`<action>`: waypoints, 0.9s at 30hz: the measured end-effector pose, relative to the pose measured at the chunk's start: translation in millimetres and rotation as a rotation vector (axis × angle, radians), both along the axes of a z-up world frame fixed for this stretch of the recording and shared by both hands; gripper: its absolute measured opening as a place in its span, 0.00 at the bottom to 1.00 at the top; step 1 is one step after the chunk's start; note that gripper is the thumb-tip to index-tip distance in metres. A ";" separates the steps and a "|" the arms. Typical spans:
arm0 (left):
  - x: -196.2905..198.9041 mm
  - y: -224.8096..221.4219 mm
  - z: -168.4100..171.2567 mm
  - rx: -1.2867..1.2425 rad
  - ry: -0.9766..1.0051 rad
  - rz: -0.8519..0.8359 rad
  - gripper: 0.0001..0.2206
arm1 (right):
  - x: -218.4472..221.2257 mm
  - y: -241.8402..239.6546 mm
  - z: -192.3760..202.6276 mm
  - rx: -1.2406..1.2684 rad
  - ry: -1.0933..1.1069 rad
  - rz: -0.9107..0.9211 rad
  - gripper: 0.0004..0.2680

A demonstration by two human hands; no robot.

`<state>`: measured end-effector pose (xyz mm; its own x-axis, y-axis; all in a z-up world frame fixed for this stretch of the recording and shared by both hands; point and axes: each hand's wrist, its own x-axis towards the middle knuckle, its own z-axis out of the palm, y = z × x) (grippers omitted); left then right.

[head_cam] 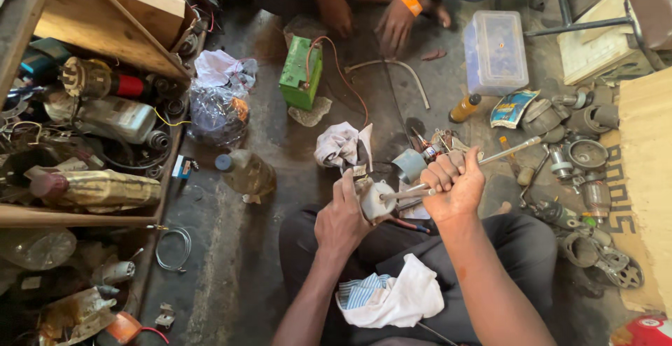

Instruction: The person sits on the floor and cleans a small mechanical part using a white cloth and a metal rod. They wipe the exterior and interior surfaces of the part repeatedly while another person sits nearby.

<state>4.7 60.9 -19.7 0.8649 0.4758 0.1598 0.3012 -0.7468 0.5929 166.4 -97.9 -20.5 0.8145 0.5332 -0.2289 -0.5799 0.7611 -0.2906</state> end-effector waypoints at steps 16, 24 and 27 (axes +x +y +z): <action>131.6 80.5 68.9 0.073 0.081 -0.366 0.42 | 58.0 -12.5 49.9 -0.202 -0.558 -0.218 0.07; 160.8 79.4 34.6 0.138 0.035 -0.328 0.39 | 71.6 -12.9 11.6 -0.221 -0.635 -0.252 0.08; 170.6 81.3 21.9 0.069 0.002 -0.303 0.47 | 78.0 -9.0 5.9 -0.222 -0.633 -0.228 0.08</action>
<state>175.4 142.2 2.2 0.9660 0.1848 0.1811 0.0602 -0.8411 0.5375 244.4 -107.0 -14.6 0.9128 0.3291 0.2418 -0.0815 0.7269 -0.6819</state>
